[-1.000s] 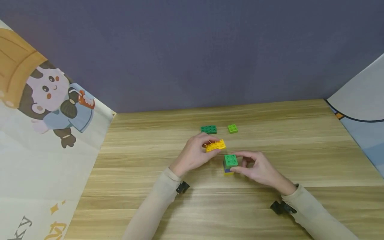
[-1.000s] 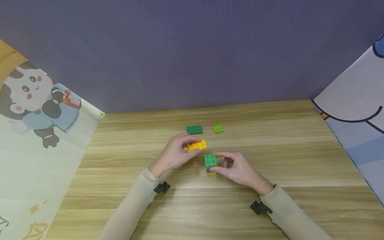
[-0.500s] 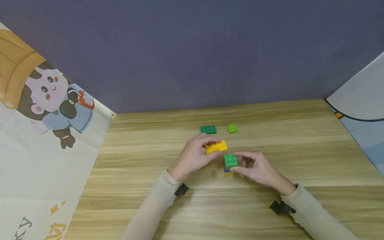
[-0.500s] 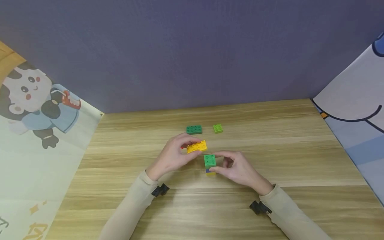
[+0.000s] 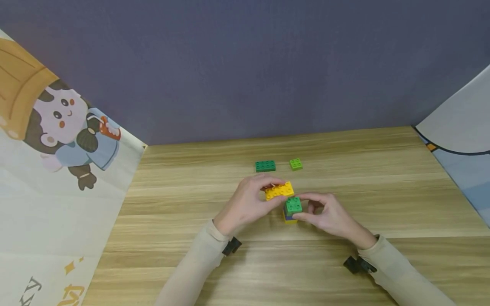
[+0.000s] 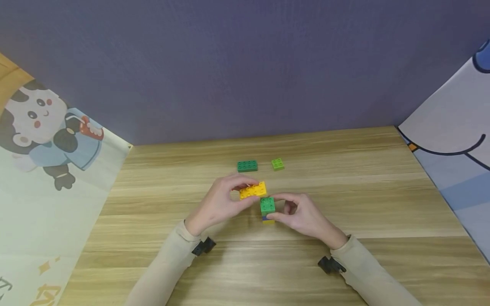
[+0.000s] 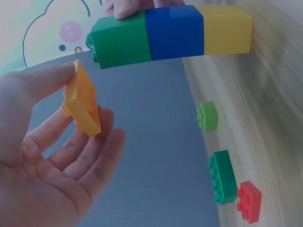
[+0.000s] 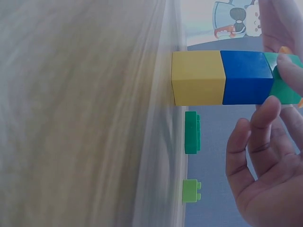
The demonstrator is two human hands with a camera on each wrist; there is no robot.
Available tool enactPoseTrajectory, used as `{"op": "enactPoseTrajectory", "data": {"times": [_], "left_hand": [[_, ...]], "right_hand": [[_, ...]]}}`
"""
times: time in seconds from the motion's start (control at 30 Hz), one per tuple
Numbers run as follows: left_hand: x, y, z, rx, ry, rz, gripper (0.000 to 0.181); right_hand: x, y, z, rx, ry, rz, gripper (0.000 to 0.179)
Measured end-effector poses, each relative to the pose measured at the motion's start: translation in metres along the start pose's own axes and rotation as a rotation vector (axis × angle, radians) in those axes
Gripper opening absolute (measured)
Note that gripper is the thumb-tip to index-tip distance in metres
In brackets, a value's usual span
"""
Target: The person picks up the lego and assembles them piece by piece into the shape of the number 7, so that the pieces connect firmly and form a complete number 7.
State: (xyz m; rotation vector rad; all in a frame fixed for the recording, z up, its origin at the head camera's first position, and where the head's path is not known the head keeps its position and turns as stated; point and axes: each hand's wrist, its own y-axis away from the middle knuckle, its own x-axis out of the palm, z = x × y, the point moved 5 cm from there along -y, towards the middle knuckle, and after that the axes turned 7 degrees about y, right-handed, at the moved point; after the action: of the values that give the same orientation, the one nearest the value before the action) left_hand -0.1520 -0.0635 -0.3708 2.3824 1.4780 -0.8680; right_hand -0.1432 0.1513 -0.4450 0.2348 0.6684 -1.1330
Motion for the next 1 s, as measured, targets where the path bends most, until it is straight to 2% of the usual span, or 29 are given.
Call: {"op": "enactPoseTrajectory", "data": {"times": [0.4,0.6,1.0], "left_hand": [[0.004,0.0008,-0.0025,0.012,0.004,0.004,0.035],[0.0062,0.0018,-0.0046,0.038,0.032,0.017,0.035],[0.0083,0.003,-0.0071,0.042,0.057,0.026,0.035]], "right_hand": [[0.0002,-0.0003,0.0006,-0.018,-0.004,-0.005,0.039],[-0.0002,0.0004,0.0003,-0.038,-0.007,-0.01,0.039],[0.0004,-0.0001,-0.0006,-0.05,-0.012,-0.015,0.04]]}}
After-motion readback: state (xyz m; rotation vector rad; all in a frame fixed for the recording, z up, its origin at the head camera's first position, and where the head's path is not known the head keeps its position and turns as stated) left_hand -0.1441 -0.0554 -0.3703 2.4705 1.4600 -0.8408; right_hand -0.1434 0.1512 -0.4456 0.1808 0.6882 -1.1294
